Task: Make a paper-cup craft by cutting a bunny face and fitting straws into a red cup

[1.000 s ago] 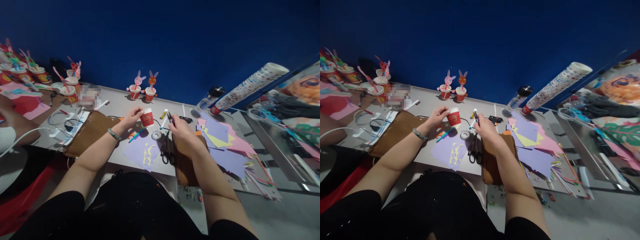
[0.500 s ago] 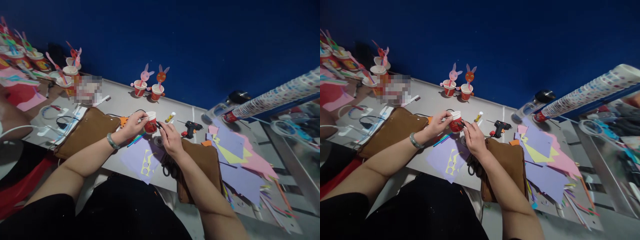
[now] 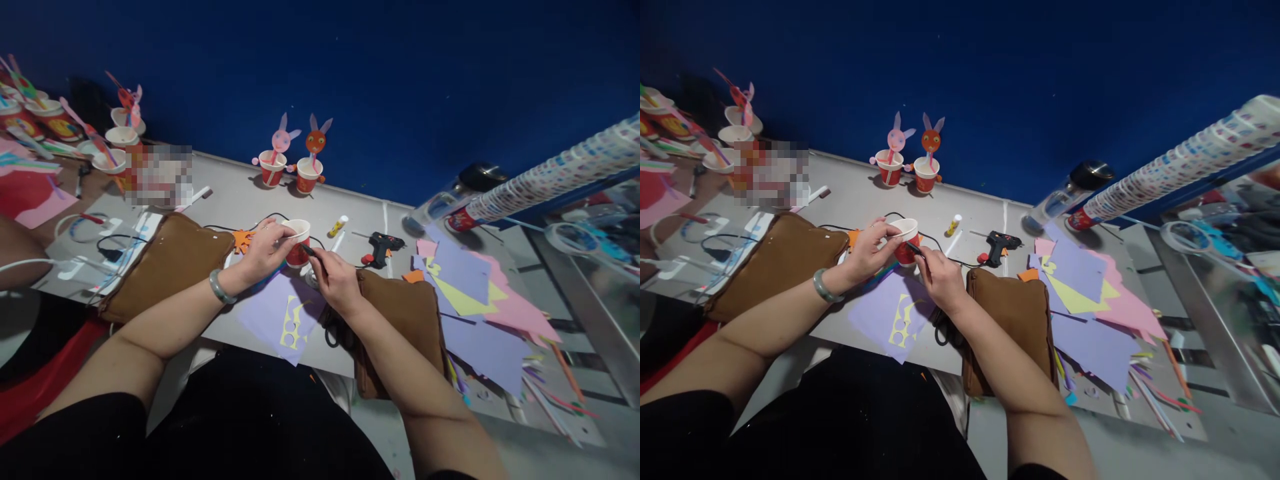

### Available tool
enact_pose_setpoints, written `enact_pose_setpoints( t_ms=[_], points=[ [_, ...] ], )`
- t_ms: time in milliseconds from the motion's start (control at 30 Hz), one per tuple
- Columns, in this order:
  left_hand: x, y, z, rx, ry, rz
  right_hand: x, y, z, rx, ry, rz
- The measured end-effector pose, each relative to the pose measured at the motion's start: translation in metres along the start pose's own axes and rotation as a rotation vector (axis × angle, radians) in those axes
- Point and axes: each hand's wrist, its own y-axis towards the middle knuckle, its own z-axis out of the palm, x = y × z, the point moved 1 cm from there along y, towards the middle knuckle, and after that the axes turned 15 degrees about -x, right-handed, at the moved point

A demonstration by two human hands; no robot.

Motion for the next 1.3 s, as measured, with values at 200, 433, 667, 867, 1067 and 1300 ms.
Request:
enact_pose_setpoints(
  t_ms=[200, 433, 667, 867, 1067, 1300],
  points=[
    [-0.006, 0.001, -0.002, 0.011, -0.013, 0.06, 0.003, 0.0, 0.001, 0.023, -0.068, 0.014],
    [-0.008, -0.001, -0.002, 0.039, 0.11, 0.17, 0.01, 0.002, -0.002, 0.096, -0.288, 0.014],
    [-0.014, -0.002, -0.007, 0.058, 0.154, 0.269, 0.001, 0.002, 0.009, 0.047, 0.474, 0.406],
    [-0.019, -0.001, -0.008, 0.048, 0.144, 0.304, 0.004, 0.001, 0.005, 0.028, 0.237, 0.284],
    [-0.024, -0.001, -0.01, 0.011, 0.133, 0.35, 0.011, 0.0, -0.002, 0.083, -0.149, 0.125],
    [-0.019, -0.003, -0.012, -0.017, 0.19, 0.456, 0.002, -0.001, 0.016, -0.004, 0.696, 0.519]
  ],
)
